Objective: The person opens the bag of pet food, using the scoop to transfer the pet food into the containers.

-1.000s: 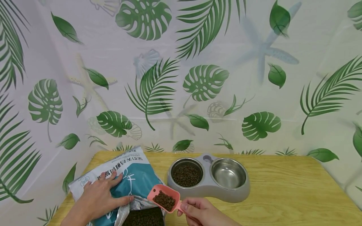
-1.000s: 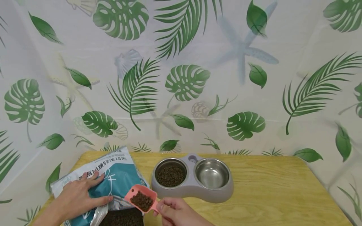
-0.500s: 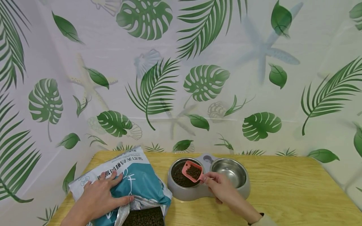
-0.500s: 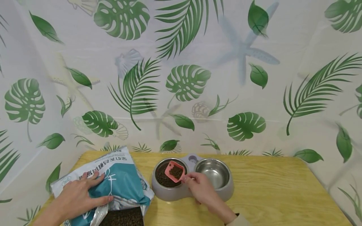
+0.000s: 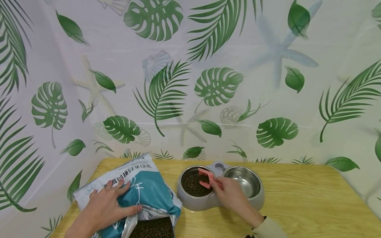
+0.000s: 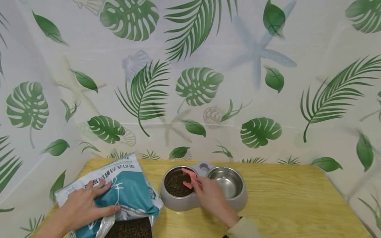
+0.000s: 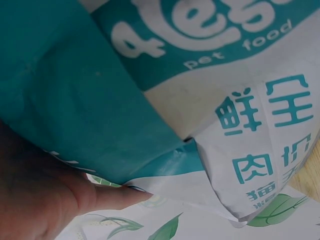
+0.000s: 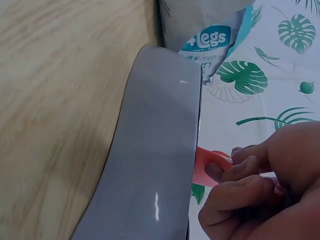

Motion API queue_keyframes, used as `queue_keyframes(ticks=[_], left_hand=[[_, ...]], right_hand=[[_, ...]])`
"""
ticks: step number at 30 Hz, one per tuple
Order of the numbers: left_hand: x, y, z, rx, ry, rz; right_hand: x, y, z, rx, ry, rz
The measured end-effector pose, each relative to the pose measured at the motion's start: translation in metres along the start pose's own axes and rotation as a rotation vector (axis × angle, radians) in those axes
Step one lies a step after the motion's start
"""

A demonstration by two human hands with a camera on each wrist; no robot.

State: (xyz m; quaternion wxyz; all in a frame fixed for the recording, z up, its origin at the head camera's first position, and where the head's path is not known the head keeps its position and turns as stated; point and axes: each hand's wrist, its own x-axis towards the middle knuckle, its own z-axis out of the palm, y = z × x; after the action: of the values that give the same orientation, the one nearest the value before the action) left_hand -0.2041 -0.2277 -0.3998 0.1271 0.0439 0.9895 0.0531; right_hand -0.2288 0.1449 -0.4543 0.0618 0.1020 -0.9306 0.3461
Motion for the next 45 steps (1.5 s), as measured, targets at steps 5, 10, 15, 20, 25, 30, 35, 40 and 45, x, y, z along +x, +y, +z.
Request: queue_keyframes(ticks=[5, 10, 15, 20, 25, 30, 35, 40, 45], left_hand=[[-0.001, 0.000, 0.001, -0.014, -0.005, 0.000], [-0.001, 0.000, 0.001, -0.006, 0.007, 0.003], [-0.002, 0.000, 0.001, 0.001, 0.013, 0.004], [-0.002, -0.002, 0.000, -0.011, 0.020, 0.020], [-0.001, -0.002, 0.001, -0.018, 0.001, 0.012], [0.000, -0.002, 0.001, -0.013, 0.001, 0.006], [0.001, -0.002, 0.001, -0.005, 0.004, 0.009], [0.001, -0.001, 0.002, -0.007, -0.003, 0.005], [0.001, -0.001, 0.001, 0.005, -0.001, 0.006]], right_hand=[[-0.001, -0.002, 0.005, -0.028, -0.019, -0.041], [-0.002, -0.001, 0.005, -0.057, 0.017, -0.090], [-0.004, 0.001, 0.001, -0.107, 0.056, -0.117], [-0.006, 0.000, -0.004, -0.175, 0.044, -0.139], [-0.011, 0.000, -0.003, -0.279, 0.106, -0.193], [-0.014, 0.001, -0.004, -0.319, 0.150, -0.206], [-0.017, 0.000, -0.011, -0.150, 0.118, -0.128], [-0.022, -0.006, -0.026, 0.313, -0.161, 0.068], [-0.036, -0.010, -0.042, 0.720, -0.546, 0.136]])
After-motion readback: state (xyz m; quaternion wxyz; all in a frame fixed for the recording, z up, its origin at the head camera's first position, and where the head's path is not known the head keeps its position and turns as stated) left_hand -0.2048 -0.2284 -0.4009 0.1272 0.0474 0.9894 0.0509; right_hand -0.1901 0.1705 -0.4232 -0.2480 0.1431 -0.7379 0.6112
